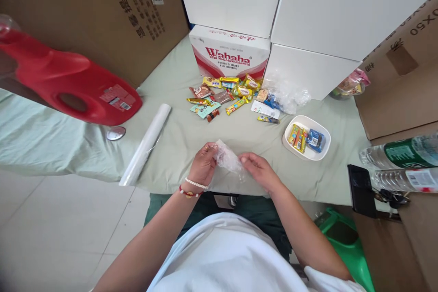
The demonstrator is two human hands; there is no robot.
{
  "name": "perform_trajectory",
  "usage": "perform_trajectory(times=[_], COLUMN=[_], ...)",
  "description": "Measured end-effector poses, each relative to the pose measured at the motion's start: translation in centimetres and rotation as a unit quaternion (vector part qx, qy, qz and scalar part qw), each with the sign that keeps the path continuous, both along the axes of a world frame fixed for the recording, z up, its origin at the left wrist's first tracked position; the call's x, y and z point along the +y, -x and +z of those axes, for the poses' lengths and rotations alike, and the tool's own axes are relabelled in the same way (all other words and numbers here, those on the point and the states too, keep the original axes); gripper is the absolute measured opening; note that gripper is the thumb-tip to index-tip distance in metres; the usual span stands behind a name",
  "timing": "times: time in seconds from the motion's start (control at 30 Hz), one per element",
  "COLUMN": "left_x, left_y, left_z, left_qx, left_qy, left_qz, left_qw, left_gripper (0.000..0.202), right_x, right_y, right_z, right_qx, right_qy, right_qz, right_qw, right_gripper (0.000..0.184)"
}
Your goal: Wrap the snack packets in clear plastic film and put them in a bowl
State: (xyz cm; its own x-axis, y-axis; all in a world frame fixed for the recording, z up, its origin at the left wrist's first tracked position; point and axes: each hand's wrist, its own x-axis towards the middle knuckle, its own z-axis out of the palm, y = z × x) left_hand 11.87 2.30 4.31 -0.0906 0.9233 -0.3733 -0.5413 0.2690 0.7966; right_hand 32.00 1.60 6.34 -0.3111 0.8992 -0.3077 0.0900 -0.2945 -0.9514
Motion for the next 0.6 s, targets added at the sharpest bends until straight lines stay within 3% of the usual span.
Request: perform_trajectory(times=[0.07, 0.13, 0.2, 0.3, 0.37, 0.47, 0.6], left_x=[-0.3, -0.7, -1.1, -1.9, -2.2, -2.0, -0.7], left_y=[-0.5, -0.8, -1.0, -0.9, -0.9, -0.8, 0.1], left_z=[-0.1, -0.3, -0.6, -1.1, -1.5, -1.8, -1.3], left_qx=[0.022, 0.038, 0.087, 0.208, 0.235, 0.176, 0.058], left_qy=[-0.010, -0.013, -0.008, 0.000, 0.002, 0.010, 0.055], left_qz=[-0.037, -0.063, -0.026, 0.085, 0.069, 0.010, 0.039], left_qw=[0.999, 0.997, 0.996, 0.974, 0.970, 0.984, 0.996], left_gripper=[0.042, 0.041, 0.043, 0.050, 0.049, 0.038, 0.042], right_x=[0.8, 1.5, 1.8, 1.7, 1.3, 1.1, 1.6], right_y=[0.0, 0.5, 1.4, 2.7, 3.4, 3.7, 2.6], right_z=[0.4, 0.3, -0.1, -1.0, -1.4, -1.3, -0.7], right_qx=[-0.009, -0.007, -0.005, -0.008, -0.004, 0.020, 0.045], right_qy=[-0.017, -0.020, -0.016, -0.023, -0.024, 0.002, 0.030], right_qz=[-0.025, -0.009, 0.002, -0.058, -0.093, -0.105, -0.145], right_qw=[1.000, 1.000, 1.000, 0.998, 0.995, 0.994, 0.988], right_gripper=[0.050, 0.047, 0.044, 0.041, 0.039, 0.039, 0.042])
